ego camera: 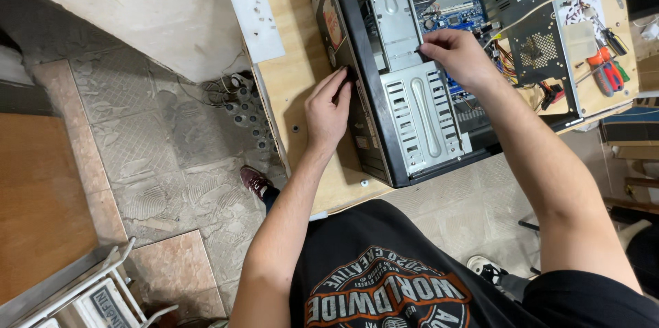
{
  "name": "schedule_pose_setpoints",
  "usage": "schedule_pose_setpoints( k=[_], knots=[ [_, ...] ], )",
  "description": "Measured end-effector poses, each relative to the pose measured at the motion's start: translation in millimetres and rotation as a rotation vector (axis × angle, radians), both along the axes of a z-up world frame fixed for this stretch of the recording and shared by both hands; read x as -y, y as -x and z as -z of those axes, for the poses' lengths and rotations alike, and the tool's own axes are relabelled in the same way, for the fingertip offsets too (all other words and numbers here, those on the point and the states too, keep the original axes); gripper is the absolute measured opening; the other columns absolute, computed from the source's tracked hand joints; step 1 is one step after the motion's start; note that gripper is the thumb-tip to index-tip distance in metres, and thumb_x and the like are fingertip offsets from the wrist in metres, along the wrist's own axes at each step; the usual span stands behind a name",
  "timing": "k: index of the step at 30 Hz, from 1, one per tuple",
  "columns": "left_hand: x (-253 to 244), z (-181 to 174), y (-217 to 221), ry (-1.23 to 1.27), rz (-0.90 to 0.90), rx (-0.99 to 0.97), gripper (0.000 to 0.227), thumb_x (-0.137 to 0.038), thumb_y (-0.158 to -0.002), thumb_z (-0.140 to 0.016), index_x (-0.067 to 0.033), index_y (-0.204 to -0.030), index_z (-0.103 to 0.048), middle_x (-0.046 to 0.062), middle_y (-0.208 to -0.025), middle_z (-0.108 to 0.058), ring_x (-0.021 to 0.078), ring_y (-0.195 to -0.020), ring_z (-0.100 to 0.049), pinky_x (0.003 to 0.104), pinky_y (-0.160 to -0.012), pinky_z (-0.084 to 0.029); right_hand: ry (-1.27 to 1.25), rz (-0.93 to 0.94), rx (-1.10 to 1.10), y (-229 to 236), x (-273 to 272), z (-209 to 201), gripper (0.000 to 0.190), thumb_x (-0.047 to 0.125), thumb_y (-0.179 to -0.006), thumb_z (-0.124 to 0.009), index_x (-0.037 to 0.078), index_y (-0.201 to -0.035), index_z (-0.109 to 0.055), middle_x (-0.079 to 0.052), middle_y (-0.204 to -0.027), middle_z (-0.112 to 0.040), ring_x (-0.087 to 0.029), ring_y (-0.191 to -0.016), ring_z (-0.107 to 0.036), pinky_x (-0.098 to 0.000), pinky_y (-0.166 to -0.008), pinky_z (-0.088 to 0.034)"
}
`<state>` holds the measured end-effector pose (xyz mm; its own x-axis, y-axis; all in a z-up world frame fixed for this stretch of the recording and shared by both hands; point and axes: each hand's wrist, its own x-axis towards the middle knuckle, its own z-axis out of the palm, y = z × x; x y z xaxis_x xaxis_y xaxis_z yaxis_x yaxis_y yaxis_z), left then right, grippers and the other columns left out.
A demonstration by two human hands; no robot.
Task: The person installs an optical drive into a desktop computer case. They connect the power and data cables, slide the drive into the front bay, and secure it with screws using a screwdriver.
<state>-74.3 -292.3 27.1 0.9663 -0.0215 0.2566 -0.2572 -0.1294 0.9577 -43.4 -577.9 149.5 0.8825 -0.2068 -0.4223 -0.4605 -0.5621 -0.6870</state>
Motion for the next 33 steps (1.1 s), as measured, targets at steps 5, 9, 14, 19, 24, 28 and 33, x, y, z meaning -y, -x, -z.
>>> schedule_pose_setpoints(
  k=[5,9,14,19,24,28,33],
  knots=[
    [1,1,4,-0.082,0.059,-0.006,0.037,-0.005,-0.109,-0.069,-0.0016,-0.145,-0.074,0.019,-0.151,-0.074,0.0287,-0.142,-0.072,0.036,-0.128,-0.053,-0.171,0.124,0.036,-5,15,27,0.031,0.015,-0.106,-0.080,0.008,-0.136,-0.077,-0.003,-0.115,-0.079,-0.014,-0.106,-0.075,-0.0288,-0.103,-0.063],
    [3,5,7,-0.038,0.051,0.002,0.042,-0.002,-0.111,-0.069,-0.0118,-0.151,-0.074,0.022,-0.152,-0.072,0.0366,-0.138,-0.071,0.048,-0.113,-0.063,-0.244,0.061,0.242,1,22,51,0.025,0.014,-0.107,-0.087,0.004,-0.128,-0.082,-0.008,-0.105,-0.078,-0.009,-0.095,-0.067,-0.0206,-0.082,-0.058],
    [4,5,10,-0.036,0.062,-0.013,0.041,-0.001,-0.111,-0.067,-0.0077,-0.151,-0.073,0.025,-0.153,-0.070,0.0380,-0.138,-0.070,0.049,-0.114,-0.062,-0.275,0.081,0.238,2,21,48,0.024,0.011,-0.105,-0.087,0.003,-0.127,-0.082,-0.007,-0.103,-0.078,-0.008,-0.093,-0.068,-0.0207,-0.081,-0.058],
    [4,5,12,-0.049,0.066,-0.020,0.041,-0.003,-0.111,-0.068,-0.0079,-0.151,-0.073,0.023,-0.152,-0.071,0.0365,-0.138,-0.070,0.048,-0.114,-0.063,-0.307,0.097,0.238,1,21,47,0.023,0.009,-0.104,-0.087,0.001,-0.125,-0.081,-0.005,-0.101,-0.077,-0.006,-0.092,-0.068,-0.0198,-0.082,-0.059],
    [1,6,9,-0.062,0.072,-0.024,0.039,-0.003,-0.109,-0.070,-0.0061,-0.148,-0.075,0.023,-0.148,-0.073,0.0359,-0.135,-0.073,0.047,-0.111,-0.064,-0.316,0.087,0.208,2,16,35,0.022,0.008,-0.104,-0.085,0.001,-0.124,-0.081,-0.006,-0.100,-0.077,-0.007,-0.091,-0.070,-0.0196,-0.079,-0.059],
    [-1,4,8,-0.060,0.050,-0.017,0.034,-0.004,-0.110,-0.070,-0.0050,-0.144,-0.078,0.022,-0.143,-0.077,0.0365,-0.132,-0.075,0.047,-0.108,-0.066,-0.326,0.073,0.192,-2,19,36,0.023,0.007,-0.105,-0.083,0.001,-0.127,-0.080,-0.005,-0.095,-0.075,-0.006,-0.085,-0.068,-0.0167,-0.071,-0.053],
    [-2,7,4,-0.088,0.027,-0.017,0.028,-0.009,-0.109,-0.073,-0.0078,-0.135,-0.081,0.015,-0.136,-0.081,0.0316,-0.126,-0.079,0.042,-0.104,-0.067,-0.391,0.083,0.151,-9,23,44,0.032,0.006,-0.104,-0.082,0.001,-0.134,-0.076,-0.002,-0.088,-0.074,-0.002,-0.072,-0.065,-0.0134,-0.060,-0.048]
  ],
)
